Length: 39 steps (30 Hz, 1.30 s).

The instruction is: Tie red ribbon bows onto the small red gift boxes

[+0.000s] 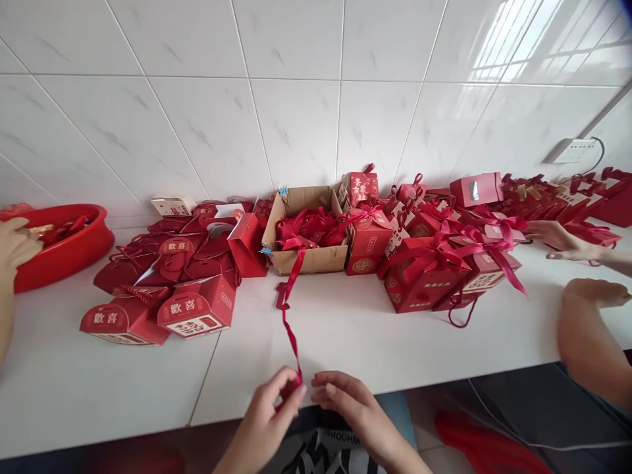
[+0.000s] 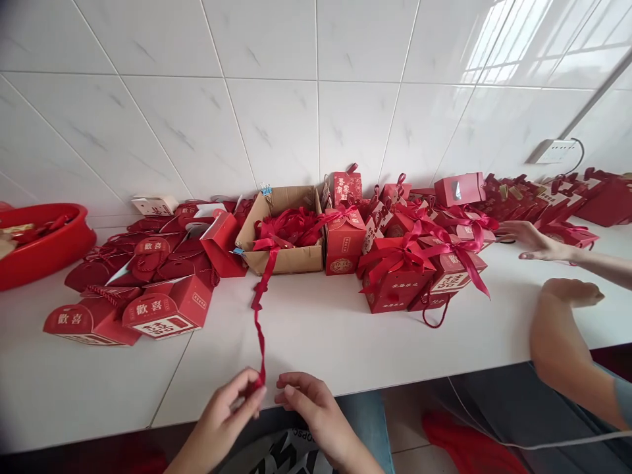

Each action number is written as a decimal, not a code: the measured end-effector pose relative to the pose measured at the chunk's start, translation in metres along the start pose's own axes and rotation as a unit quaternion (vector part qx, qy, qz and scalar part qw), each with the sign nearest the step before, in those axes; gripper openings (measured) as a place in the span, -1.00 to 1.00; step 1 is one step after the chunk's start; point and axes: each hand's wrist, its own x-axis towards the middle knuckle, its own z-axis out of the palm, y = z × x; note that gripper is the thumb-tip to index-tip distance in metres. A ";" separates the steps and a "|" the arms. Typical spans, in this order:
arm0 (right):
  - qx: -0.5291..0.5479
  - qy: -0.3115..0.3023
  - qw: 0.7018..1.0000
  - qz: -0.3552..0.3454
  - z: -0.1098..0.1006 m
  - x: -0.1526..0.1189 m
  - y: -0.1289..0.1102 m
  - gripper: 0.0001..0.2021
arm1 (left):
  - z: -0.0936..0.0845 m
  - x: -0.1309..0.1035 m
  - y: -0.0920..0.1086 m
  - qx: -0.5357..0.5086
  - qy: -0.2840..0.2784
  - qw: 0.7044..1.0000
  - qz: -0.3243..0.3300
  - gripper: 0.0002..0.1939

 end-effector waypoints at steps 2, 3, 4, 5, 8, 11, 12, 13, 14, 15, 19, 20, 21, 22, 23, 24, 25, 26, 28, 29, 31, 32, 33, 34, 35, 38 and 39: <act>-0.005 -0.001 1.000 0.010 0.005 -0.001 -0.001 -0.63 | 0.012 -0.013 0.020 -0.025 -0.082 0.996 -0.009 -0.75; -0.008 -0.006 1.000 0.011 0.006 -0.001 -0.002 -0.65 | 0.017 -0.017 0.027 -0.026 -0.114 0.993 -0.015 -0.78; -0.005 -0.013 1.000 0.012 0.007 -0.001 -0.003 -0.67 | 0.021 -0.021 0.033 -0.024 -0.137 0.990 -0.020 -0.81; 0.005 -0.019 1.000 0.010 0.007 -0.001 -0.004 -0.68 | 0.023 -0.022 0.036 -0.018 -0.151 0.988 -0.023 -0.81; 0.072 -0.028 0.997 -0.015 0.003 -0.001 -0.011 -0.67 | 0.023 -0.020 0.038 0.003 -0.165 0.986 -0.029 -0.77; 0.147 -0.009 0.987 -0.062 -0.010 -0.002 -0.021 -0.72 | 0.011 -0.016 0.031 0.001 -0.170 0.984 -0.048 -0.72; 0.169 -0.002 0.983 -0.073 -0.016 -0.002 -0.024 -0.73 | 0.006 -0.016 0.028 -0.015 -0.174 0.983 -0.055 -0.71; 0.192 0.006 0.978 -0.083 -0.023 -0.003 -0.028 -0.74 | 0.000 -0.017 0.024 -0.041 -0.179 0.981 -0.061 -0.70; 0.213 0.015 0.973 -0.093 -0.030 -0.003 -0.031 -0.75 | -0.006 -0.018 0.019 -0.079 -0.186 0.977 -0.064 -0.70; 0.232 0.026 0.967 -0.102 -0.038 -0.004 -0.034 -0.76 | -0.012 -0.019 0.015 -0.125 -0.192 0.971 -0.064 -0.69; 0.277 0.082 0.948 -0.133 -0.065 -0.006 -0.042 -0.77 | -0.036 -0.024 -0.004 -0.289 -0.159 0.943 -0.035 -0.62; 0.278 0.093 0.947 -0.133 -0.070 -0.006 -0.042 -0.77 | -0.042 -0.025 -0.007 -0.310 -0.136 0.941 -0.024 -0.61; 0.275 0.102 0.947 -0.131 -0.074 -0.006 -0.042 -0.76 | -0.048 -0.025 -0.011 -0.326 -0.113 0.938 -0.014 -0.60; 0.270 0.109 0.948 -0.127 -0.077 -0.006 -0.041 -0.77 | -0.053 -0.025 -0.013 -0.337 -0.095 0.937 -0.003 -0.59; 0.265 0.114 0.950 -0.123 -0.080 -0.005 -0.040 -0.77 | -0.059 -0.025 -0.016 -0.347 -0.075 0.935 0.007 -0.59; 0.260 0.120 0.951 -0.119 -0.083 -0.005 -0.038 -0.78 | -0.065 -0.026 -0.018 -0.355 -0.053 0.933 0.015 -0.60; 0.256 0.126 0.952 -0.114 -0.086 -0.005 -0.036 -0.78 | -0.071 -0.027 -0.020 -0.363 -0.028 0.931 0.021 -0.61; 0.252 0.132 0.953 -0.108 -0.090 -0.004 -0.035 -0.79 | -0.077 -0.029 -0.022 -0.370 -0.003 0.929 0.024 -0.62; 0.250 0.152 0.951 -0.098 -0.098 -0.004 -0.032 -0.81 | -0.090 -0.034 -0.026 -0.381 0.048 0.923 0.026 -0.65; 0.255 0.166 0.948 -0.094 -0.103 -0.005 -0.031 -0.82 | -0.097 -0.036 -0.028 -0.393 0.079 0.916 0.035 -0.65; 0.273 0.201 0.937 -0.089 -0.114 -0.006 -0.031 -0.85 | -0.110 -0.041 -0.030 -0.429 0.145 0.890 0.054 -0.65; 0.284 0.220 0.929 -0.089 -0.120 -0.007 -0.031 -0.85 | -0.117 -0.041 -0.031 -0.448 0.186 0.872 0.059 -0.64; 0.294 0.237 0.922 -0.090 -0.124 -0.008 -0.032 -0.84 | -0.123 -0.040 -0.032 -0.460 0.232 0.855 0.058 -0.64; 0.304 0.250 0.915 -0.091 -0.128 -0.008 -0.032 -0.83 | -0.128 -0.036 -0.033 -0.456 0.284 0.842 0.048 -0.64; 0.312 0.260 0.909 -0.091 -0.130 -0.009 -0.033 -0.82 | -0.131 -0.030 -0.034 -0.428 0.345 0.835 0.029 -0.66; 0.327 0.272 0.901 -0.090 -0.130 -0.007 -0.032 -0.84 | -0.134 -0.004 -0.037 -0.208 0.538 0.816 -0.032 -0.65; 0.326 0.274 0.901 -0.089 -0.129 -0.006 -0.032 -0.84 | -0.132 0.006 -0.039 -0.128 0.553 0.823 -0.026 -0.55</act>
